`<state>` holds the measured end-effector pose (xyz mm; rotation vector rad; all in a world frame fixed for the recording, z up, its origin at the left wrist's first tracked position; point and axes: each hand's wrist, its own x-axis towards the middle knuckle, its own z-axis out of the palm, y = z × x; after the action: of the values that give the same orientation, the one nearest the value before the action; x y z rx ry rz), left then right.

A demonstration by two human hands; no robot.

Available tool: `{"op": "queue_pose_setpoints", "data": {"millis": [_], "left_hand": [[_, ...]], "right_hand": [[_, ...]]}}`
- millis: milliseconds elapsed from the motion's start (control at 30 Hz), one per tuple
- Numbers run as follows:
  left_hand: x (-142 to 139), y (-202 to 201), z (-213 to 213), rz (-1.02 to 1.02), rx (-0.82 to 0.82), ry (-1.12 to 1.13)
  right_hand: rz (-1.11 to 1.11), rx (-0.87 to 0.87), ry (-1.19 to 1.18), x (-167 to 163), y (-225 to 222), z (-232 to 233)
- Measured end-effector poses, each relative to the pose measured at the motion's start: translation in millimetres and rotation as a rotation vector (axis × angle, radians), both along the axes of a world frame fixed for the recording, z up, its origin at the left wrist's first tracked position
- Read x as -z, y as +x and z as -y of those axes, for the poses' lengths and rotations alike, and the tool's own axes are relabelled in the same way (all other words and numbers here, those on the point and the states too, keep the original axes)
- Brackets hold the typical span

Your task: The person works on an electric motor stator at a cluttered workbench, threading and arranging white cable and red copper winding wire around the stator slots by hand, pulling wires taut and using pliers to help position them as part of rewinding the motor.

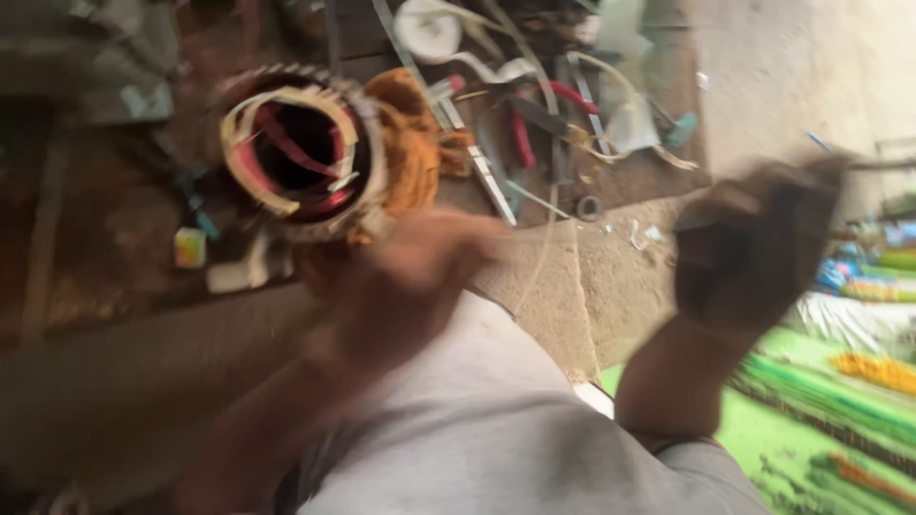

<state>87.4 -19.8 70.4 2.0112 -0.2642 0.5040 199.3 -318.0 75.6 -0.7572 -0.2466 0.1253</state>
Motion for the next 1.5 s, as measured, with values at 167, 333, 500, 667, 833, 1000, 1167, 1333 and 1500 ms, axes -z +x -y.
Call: {"op": "queue_pose_setpoints", "data": {"millis": [167,333,500,667,833,1000,1167,1333,1500], "left_hand": [[-22.8,15.2,63.5,0.315,0.096,-0.150],[-6.1,19.1,51.5,0.462,-0.038,0.246],[23.7,18.0,28.9,0.496,0.002,0.211],[58.1,14.3,1.6,0.557,-0.044,0.168],[87.2,11.5,-41.7,0.464,-0.066,0.364],[83.8,-3.1,-57.8,0.380,-0.033,0.287],[65.5,-19.4,-86.7,0.263,-0.032,0.224],[58.3,-50.6,-117.4,0.042,-0.381,0.049],[79.8,-88.7,-150.4,0.008,-0.752,-0.068]], "right_hand": [[-0.002,0.159,-0.032,16.3,-23.9,45.9],[-0.013,0.185,-0.160,33.0,-27.6,52.9],[-0.010,0.192,-0.234,39.0,-23.4,48.7],[-0.007,0.207,-0.291,46.6,-14.3,38.5],[0.001,0.223,-0.346,56.6,-4.0,29.1],[0.017,0.250,-0.432,58.1,-9.8,9.2],[0.116,0.292,-0.674,28.2,-22.5,12.2],[0.292,0.143,-1.066,68.1,5.7,-5.7],[0.622,0.069,-1.483,113.8,31.2,-70.7]]}}
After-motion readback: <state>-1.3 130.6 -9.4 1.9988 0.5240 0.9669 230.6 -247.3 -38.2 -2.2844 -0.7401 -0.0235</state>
